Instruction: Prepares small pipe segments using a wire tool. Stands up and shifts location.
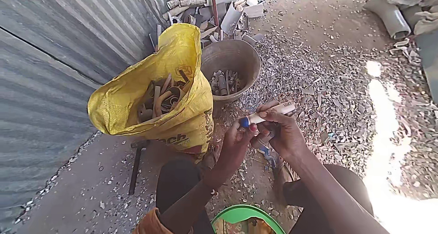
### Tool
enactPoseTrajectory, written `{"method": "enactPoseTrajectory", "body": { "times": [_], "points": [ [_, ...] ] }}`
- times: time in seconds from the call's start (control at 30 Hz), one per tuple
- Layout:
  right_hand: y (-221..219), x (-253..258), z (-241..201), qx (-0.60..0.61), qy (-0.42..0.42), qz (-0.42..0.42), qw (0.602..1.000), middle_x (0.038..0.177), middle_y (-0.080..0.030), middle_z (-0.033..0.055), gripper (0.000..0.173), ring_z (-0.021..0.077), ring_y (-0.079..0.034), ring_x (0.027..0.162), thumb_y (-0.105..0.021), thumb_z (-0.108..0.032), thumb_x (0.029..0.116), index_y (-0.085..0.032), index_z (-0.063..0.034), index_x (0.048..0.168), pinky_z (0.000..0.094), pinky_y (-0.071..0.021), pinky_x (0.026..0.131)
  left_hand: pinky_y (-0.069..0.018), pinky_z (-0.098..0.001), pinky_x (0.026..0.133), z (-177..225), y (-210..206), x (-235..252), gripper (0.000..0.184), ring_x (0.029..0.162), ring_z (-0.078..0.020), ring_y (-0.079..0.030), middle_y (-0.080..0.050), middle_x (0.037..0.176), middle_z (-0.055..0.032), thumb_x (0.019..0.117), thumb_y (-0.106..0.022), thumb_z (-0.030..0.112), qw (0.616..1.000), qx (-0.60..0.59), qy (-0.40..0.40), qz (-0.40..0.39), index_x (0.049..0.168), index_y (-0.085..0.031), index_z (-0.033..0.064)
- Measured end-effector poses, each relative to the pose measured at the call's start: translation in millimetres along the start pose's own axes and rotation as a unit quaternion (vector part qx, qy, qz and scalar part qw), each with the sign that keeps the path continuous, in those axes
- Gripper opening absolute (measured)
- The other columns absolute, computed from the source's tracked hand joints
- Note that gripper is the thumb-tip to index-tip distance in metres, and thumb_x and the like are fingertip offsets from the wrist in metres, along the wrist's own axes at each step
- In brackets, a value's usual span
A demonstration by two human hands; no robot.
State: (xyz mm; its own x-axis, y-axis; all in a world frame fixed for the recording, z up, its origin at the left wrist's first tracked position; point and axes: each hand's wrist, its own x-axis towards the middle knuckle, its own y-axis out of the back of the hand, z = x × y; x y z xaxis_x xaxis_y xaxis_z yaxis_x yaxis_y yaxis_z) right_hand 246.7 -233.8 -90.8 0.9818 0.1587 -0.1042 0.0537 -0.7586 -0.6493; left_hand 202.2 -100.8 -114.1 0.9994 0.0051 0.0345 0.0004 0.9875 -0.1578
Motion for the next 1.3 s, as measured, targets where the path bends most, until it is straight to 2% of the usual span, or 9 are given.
{"method": "enactPoseTrajectory", "body": {
  "times": [0.23,0.37,0.47,0.53,0.63,0.7,0.83,1.07,1.3],
  "points": [
    [3.0,-1.5,-2.1,-0.221,0.147,-0.088,0.96,0.084,-0.072,0.0003,0.02,0.0012,-0.057,0.052,-0.073,-0.001,0.0886,-0.069,-0.0071,0.108,0.0159,-0.0497,0.048,-0.0373,-0.0126,0.048,9.0,4.9,8.9,0.038,0.05,0.0021,-0.04,-0.042,0.064,0.0102,0.1125,-0.025,0.021,0.997,-0.055,0.051,0.008,0.083,-0.048,0.0152],
    [5.5,-1.2,3.1,-0.337,0.216,-0.108,0.91,0.091,-0.073,-0.0022,0.017,0.0006,-0.057,0.053,-0.068,-0.012,0.0958,-0.063,-0.0083,0.112,0.0167,-0.048,0.045,-0.0277,-0.0138,0.043,16.4,13.4,10.0,0.047,0.044,0.0014,-0.03,-0.035,0.057,0.0116,0.1132,-0.019,0.033,0.982,-0.065,0.177,-0.025,0.075,-0.043,0.0193],
    [6.1,-2.6,-2.0,-0.443,0.301,-0.174,0.826,0.1,-0.072,0.001,0.018,0.0013,-0.066,0.075,-0.066,-0.015,0.0961,-0.062,-0.0055,0.111,0.0185,-0.0562,0.063,-0.0265,-0.0135,0.041,26.5,23.2,11.7,0.047,0.04,0.0022,-0.026,-0.03,0.05,0.0128,0.1126,-0.031,0.025,0.967,-0.111,0.229,-0.005,0.068,-0.042,0.0212],
    [6.0,-7.6,-3.6,-0.516,0.368,-0.22,0.741,0.102,-0.072,0.0074,0.019,0.0119,-0.071,0.093,-0.066,-0.012,0.0944,-0.064,-0.0031,0.111,0.0278,-0.0601,0.077,-0.0261,-0.0122,0.04,30.3,28.9,10.6,0.044,0.039,0.0037,-0.027,-0.032,0.048,0.0133,0.1091,-0.035,0.015,0.973,-0.083,0.215,0.004,0.067,-0.046,0.021],
    [3.3,-20.1,1.2,-0.593,0.388,-0.27,0.652,0.101,-0.072,0.014,0.021,0.0262,-0.073,0.088,-0.062,-0.008,0.0921,-0.063,-0.002,0.112,0.0387,-0.0595,0.066,-0.043,-0.0131,0.051,25.6,43.7,6.9,0.031,0.052,0.0047,-0.051,-0.058,0.061,0.0121,0.1046,-0.049,0.013,0.988,0.107,0.11,-0.01,0.079,-0.067,0.0154],
    [0.9,-28.4,6.5,-0.614,0.395,-0.288,0.62,0.101,-0.07,0.015,0.018,0.0281,-0.072,0.078,-0.062,-0.008,0.093,-0.062,-0.0029,0.11,0.039,-0.0575,0.058,-0.0439,-0.0161,0.055,15.8,52.2,4.5,0.03,0.057,0.005,-0.052,-0.055,0.063,0.0149,0.1024,-0.052,0.021,0.972,0.23,0.043,-0.015,0.075,-0.064,0.0182],
    [-7.3,-41.9,11.1,-0.592,0.443,-0.284,0.611,0.088,-0.064,0.0124,0.012,0.0231,-0.062,0.058,-0.063,-0.013,0.0945,-0.063,-0.005,0.104,0.0329,-0.0484,0.044,-0.0385,-0.014,0.047,21.1,46.6,1.0,0.04,0.046,0.0023,-0.041,-0.048,0.054,0.0118,0.1069,-0.046,0.017,0.991,0.077,0.1,0.052,0.069,-0.059,0.0182],
    [-14.3,-36.3,35.4,-0.544,0.54,-0.313,0.56,0.087,-0.067,0.0143,0.008,0.025,-0.062,0.058,-0.057,-0.005,0.0977,-0.065,-0.0052,0.1,0.0331,-0.0487,0.046,-0.0303,-0.0097,0.036,35.9,33.3,11.8,0.044,0.037,0.0037,-0.033,-0.037,0.05,0.0102,0.1103,-0.039,0.022,0.931,-0.208,0.249,0.167,0.068,-0.048,0.0163],
    [-22.9,-55.5,36.7,-0.418,0.534,-0.352,0.645,0.089,-0.067,0.0162,0.007,0.0245,-0.064,0.065,-0.056,-0.007,0.1013,-0.062,-0.0035,0.1,0.0318,-0.0537,0.057,-0.0323,-0.0125,0.038,27.0,51.4,10.8,0.054,0.039,0.0017,-0.037,-0.041,0.05,0.0099,0.1121,-0.028,0.028,0.927,-0.224,0.299,0.04,0.064,-0.049,0.0181]
  ]
}}
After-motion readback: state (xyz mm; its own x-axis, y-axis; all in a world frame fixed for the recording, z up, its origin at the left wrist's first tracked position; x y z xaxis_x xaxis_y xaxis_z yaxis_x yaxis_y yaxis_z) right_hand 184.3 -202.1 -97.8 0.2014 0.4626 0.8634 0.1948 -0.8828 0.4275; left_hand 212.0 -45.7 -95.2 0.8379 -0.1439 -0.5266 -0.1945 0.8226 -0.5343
